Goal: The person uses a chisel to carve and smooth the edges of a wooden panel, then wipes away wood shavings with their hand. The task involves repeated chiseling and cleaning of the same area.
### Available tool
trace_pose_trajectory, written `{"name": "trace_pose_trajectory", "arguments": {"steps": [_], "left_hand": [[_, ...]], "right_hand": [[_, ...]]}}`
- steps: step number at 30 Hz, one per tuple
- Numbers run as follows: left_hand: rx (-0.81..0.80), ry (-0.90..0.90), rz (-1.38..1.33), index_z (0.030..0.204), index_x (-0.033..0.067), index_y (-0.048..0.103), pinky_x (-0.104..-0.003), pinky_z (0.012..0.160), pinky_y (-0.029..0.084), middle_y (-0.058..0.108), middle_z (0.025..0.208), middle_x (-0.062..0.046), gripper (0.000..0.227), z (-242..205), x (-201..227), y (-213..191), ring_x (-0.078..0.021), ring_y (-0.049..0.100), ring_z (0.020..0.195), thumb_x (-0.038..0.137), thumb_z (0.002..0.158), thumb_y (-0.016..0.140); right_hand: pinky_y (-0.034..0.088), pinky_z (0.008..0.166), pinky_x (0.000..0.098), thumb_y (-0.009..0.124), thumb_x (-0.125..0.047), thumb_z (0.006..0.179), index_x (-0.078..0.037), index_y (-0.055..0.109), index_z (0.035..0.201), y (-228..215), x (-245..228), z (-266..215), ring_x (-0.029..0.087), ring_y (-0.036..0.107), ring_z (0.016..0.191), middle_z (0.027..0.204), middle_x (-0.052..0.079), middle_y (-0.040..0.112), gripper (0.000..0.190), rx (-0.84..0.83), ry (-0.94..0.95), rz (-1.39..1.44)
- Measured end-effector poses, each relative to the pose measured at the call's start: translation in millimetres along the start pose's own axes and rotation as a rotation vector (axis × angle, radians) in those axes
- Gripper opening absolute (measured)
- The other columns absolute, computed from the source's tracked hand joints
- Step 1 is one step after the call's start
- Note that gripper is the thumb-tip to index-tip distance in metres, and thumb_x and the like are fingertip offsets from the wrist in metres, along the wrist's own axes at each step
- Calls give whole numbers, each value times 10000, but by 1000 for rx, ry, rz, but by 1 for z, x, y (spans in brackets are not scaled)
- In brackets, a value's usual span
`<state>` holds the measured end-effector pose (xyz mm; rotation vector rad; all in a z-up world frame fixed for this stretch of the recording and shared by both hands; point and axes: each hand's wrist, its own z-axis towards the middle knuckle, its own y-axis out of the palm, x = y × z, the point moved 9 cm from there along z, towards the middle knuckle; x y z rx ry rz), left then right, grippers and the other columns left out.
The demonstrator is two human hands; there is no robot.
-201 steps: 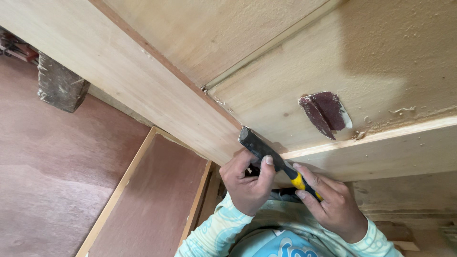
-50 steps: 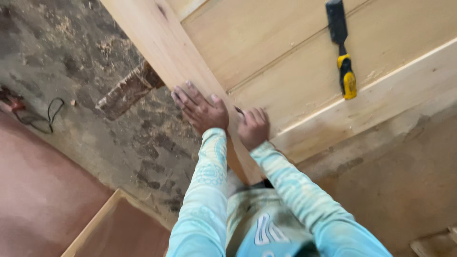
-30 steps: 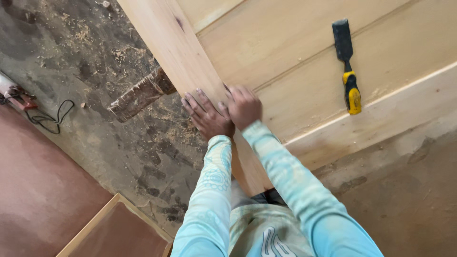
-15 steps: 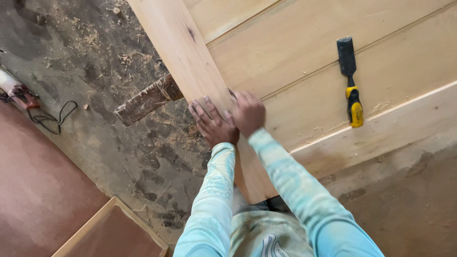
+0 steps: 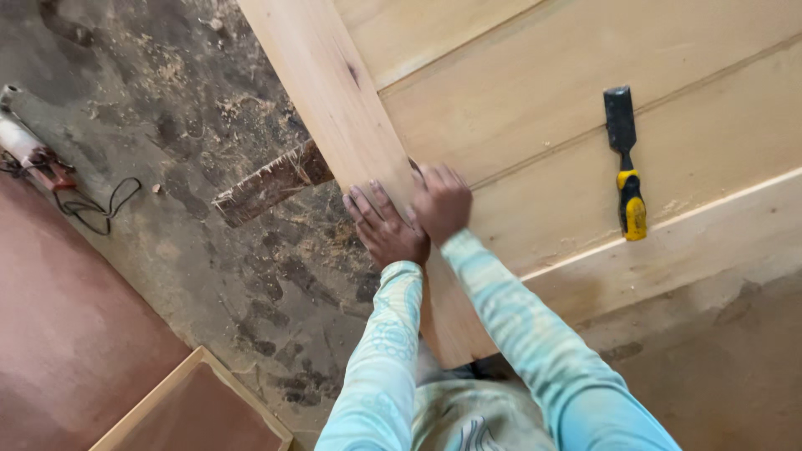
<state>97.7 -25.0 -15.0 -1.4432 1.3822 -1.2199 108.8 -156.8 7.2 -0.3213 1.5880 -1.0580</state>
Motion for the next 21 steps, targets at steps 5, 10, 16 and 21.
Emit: {"name": "trace_pose_trajectory", "arguments": {"steps": [5,10,16,21], "left_hand": [[80,25,-115,1553,13,365,-576,1175,342,226,1641,-294,722,-6,3,-10,-483,202,1540,414,963,479],[59,37,-105,1540,8,351,-559,1128,313,224,1625,-312,728,-8,2,-18,-485,181,1512,417,952,480],[-17,-39,-104,1560,60,298,-536,1142,313,172,1639,-262,754,-6,-6,-8,-425,158,1530,395,906,468],[-30,-30,-39,1571,68,267,-540,1158,281,126,1652,-256,736,-4,-8,-3,-414,131,1531,404,935,420]], "right_hand": [[537,767,479,635,-133,938,-58,711,973,35,15,18,382,668,866,902,150,686,113,38,17,16],[529,732,516,580,-249,980,-94,751,1026,78,7,84,399,664,829,910,176,701,235,-51,71,-108],[544,732,493,596,-273,935,-120,766,989,25,25,6,383,691,851,949,138,733,235,-85,167,11],[546,735,513,611,-278,953,-113,774,952,71,21,76,405,696,823,926,163,736,231,-37,182,-18]]}}
